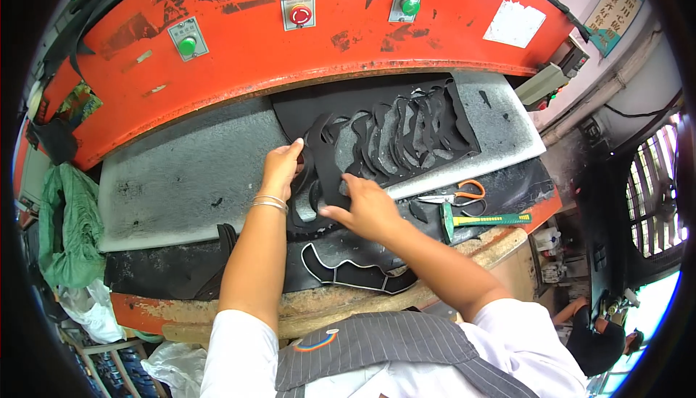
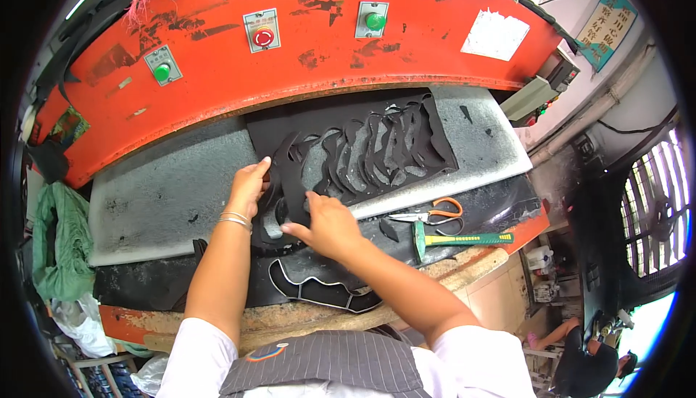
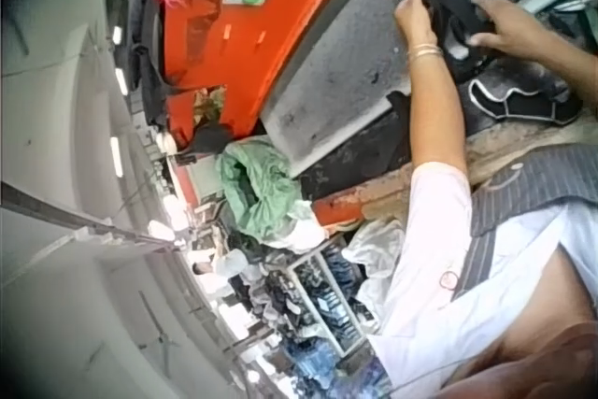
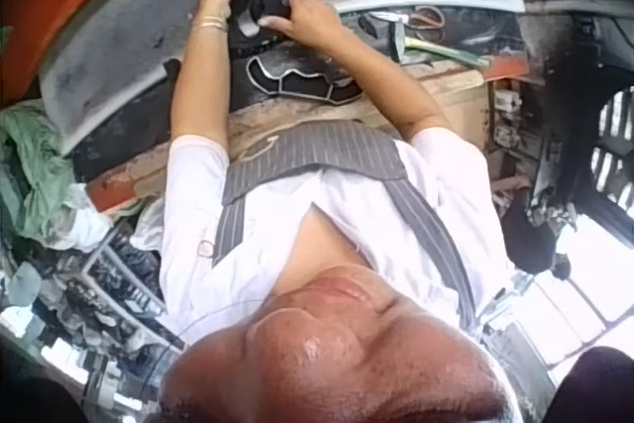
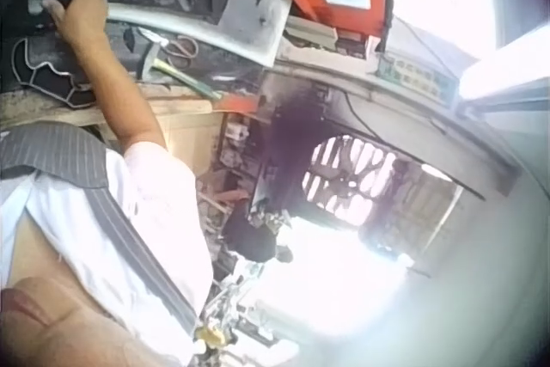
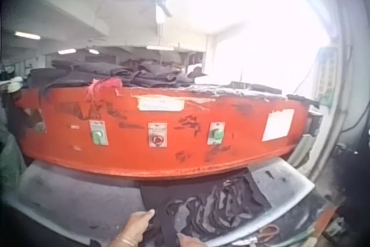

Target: Die cutting shoe components from a sheet of black material using a hydraulic press.

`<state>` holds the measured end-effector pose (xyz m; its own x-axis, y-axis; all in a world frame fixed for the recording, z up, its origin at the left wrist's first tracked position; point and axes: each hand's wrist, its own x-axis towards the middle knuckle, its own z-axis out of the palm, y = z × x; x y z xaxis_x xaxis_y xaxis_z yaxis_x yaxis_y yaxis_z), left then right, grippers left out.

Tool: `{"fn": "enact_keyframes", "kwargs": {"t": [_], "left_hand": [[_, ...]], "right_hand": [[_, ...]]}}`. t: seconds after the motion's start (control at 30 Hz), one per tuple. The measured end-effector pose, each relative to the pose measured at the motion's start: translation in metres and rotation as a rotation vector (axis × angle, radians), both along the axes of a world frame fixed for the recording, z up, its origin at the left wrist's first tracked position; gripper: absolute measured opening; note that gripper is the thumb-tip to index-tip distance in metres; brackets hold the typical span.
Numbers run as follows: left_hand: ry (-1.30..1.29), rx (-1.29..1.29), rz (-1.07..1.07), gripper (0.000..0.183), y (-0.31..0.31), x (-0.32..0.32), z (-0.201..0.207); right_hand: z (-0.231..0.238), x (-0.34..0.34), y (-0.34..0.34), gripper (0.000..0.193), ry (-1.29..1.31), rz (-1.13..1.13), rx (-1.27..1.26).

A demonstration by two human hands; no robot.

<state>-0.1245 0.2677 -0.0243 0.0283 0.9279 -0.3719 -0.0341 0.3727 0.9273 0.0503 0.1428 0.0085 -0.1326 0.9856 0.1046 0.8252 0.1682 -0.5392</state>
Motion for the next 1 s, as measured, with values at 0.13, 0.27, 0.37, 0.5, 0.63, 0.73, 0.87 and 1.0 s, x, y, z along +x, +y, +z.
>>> {"fn": "enact_keyframes", "kwargs": {"t": [0.13, 0.27, 0.37, 0.5, 0.63, 0.73, 0.87, 1.0], "left_hand": [[-0.011, -0.072, 0.048, 0.031, 0.004, 0.009, -0.013], [0.174, 0.181, 0.106, 0.038, 0.002, 0.029, -0.020], [0.642, 0.330, 0.117, 0.037, 0.003, 0.032, -0.023], [0.241, 0.141, 0.083, 0.022, 0.002, 0.035, -0.013], [0.081, -0.022, 0.154, 0.021, -0.001, 0.015, -0.004], [0.472, 0.287, 0.218, 0.033, -0.025, 0.012, -0.012], [0.076, 0.449, 0.109, 0.059, -0.100, 0.019, 0.012], [-0.771, 0.051, -0.007, 0.062, -0.181, 0.019, 0.053]], "right_hand": [[-0.005, -0.015, 0.029, 0.072, -0.033, -0.081, -0.168], [-0.011, 0.002, 0.034, 0.057, 0.124, -0.102, -0.104], [0.016, 0.005, 0.034, 0.038, 0.005, -0.014, -0.122], [0.022, 0.036, 0.021, 0.024, -0.149, 0.031, -0.134], [0.051, 0.077, -0.025, 0.028, 0.067, -0.066, -0.085], [0.064, 0.091, -0.054, 0.032, 0.380, -0.200, 0.117], [0.038, 0.070, -0.073, 0.044, 0.124, -0.006, 0.378], [0.028, 0.014, -0.093, 0.057, 0.002, 0.326, 0.153]]}}
